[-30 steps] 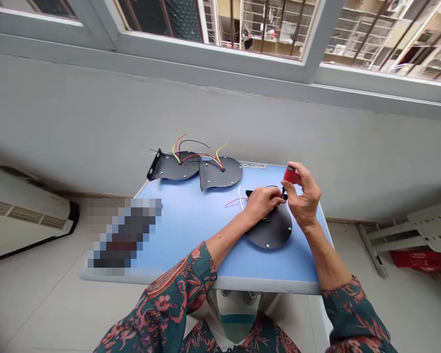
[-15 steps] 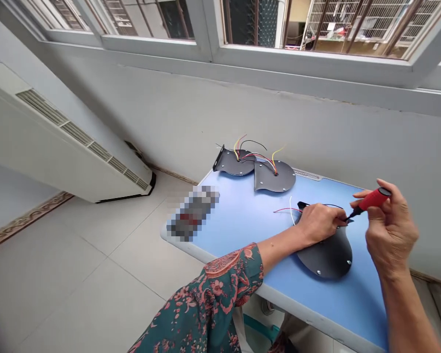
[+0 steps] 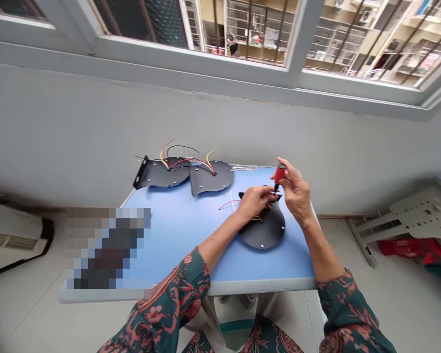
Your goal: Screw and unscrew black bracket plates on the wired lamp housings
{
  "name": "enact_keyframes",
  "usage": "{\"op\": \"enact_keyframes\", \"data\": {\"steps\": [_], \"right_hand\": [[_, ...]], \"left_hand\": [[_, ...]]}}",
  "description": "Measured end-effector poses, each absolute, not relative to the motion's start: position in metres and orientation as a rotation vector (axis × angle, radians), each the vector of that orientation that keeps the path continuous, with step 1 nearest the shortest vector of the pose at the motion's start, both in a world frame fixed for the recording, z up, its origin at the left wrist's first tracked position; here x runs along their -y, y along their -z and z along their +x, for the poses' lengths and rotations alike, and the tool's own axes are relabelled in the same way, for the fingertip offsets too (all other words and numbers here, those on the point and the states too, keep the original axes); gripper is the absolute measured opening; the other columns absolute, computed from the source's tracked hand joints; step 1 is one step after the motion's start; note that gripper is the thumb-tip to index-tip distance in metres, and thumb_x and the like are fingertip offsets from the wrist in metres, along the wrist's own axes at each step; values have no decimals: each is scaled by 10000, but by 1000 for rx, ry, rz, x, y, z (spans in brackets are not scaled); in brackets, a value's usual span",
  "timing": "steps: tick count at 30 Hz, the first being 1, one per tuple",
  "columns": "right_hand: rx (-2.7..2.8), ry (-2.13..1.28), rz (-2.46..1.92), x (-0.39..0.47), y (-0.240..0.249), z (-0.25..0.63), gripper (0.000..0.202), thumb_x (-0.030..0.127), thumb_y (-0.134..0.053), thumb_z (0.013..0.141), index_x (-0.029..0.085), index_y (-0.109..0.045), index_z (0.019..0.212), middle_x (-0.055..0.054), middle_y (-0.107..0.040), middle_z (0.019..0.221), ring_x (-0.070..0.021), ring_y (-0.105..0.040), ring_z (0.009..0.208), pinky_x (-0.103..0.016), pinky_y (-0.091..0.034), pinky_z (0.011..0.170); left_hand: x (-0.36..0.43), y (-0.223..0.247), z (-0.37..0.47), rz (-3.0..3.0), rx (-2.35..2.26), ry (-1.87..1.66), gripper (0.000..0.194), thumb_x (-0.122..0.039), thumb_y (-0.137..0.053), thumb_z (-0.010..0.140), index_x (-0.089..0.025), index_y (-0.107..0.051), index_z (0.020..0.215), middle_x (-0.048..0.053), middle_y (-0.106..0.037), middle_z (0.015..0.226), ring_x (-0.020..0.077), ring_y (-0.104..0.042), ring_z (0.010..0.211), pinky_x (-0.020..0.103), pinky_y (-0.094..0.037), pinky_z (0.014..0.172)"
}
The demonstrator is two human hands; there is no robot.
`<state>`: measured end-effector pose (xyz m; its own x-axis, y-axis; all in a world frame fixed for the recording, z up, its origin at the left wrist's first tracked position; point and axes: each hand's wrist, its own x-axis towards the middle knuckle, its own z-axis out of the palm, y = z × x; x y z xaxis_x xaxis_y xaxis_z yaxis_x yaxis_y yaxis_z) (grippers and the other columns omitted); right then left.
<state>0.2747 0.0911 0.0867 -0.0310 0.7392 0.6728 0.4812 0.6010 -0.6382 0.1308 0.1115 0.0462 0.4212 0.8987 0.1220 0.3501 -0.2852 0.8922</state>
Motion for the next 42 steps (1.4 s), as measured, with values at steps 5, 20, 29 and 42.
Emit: {"op": "enact_keyframes", "data": {"steps": [5,20,29,42], "right_hand": [[1698,-134,-1011,-86,-83,271,457,314,-524,1031,336,-572,1485,-29,-776,1096,-211,-730,918,-411,-607,921],[1628,-23,-1077,-93,-76,272,574,303,-661,934,355,-552,1495,-2,-770,999,-194,-691,797,-395,-629,883],[1656,-381,-992,-97,-80,288,597,234,-552,950,325,-482,1536,-17,-753,1126,-175,-716,848,-413,-613,931],[1539,-129,-1019,-96,-82,290,373,411,-728,925,285,-685,1274,-38,-726,1090,-191,-683,873,-390,-606,901]], "left_hand": [[-108,-49,129,1920,-1181,-808,164,-262,-644,946,-246,-703,794,-51,-698,641,157,-704,659,244,-482,732],[-104,-56,130,2142,-1361,-718,155,-301,-623,973,-273,-719,855,-33,-699,641,202,-705,749,267,-443,726],[-100,-57,126,2241,-1315,-590,232,-108,-644,888,-286,-756,987,-10,-792,959,224,-721,924,282,-452,734],[-96,-60,126,2299,-1364,-568,302,-116,-576,927,-290,-761,1089,12,-799,1102,244,-720,1047,302,-491,824]]}}
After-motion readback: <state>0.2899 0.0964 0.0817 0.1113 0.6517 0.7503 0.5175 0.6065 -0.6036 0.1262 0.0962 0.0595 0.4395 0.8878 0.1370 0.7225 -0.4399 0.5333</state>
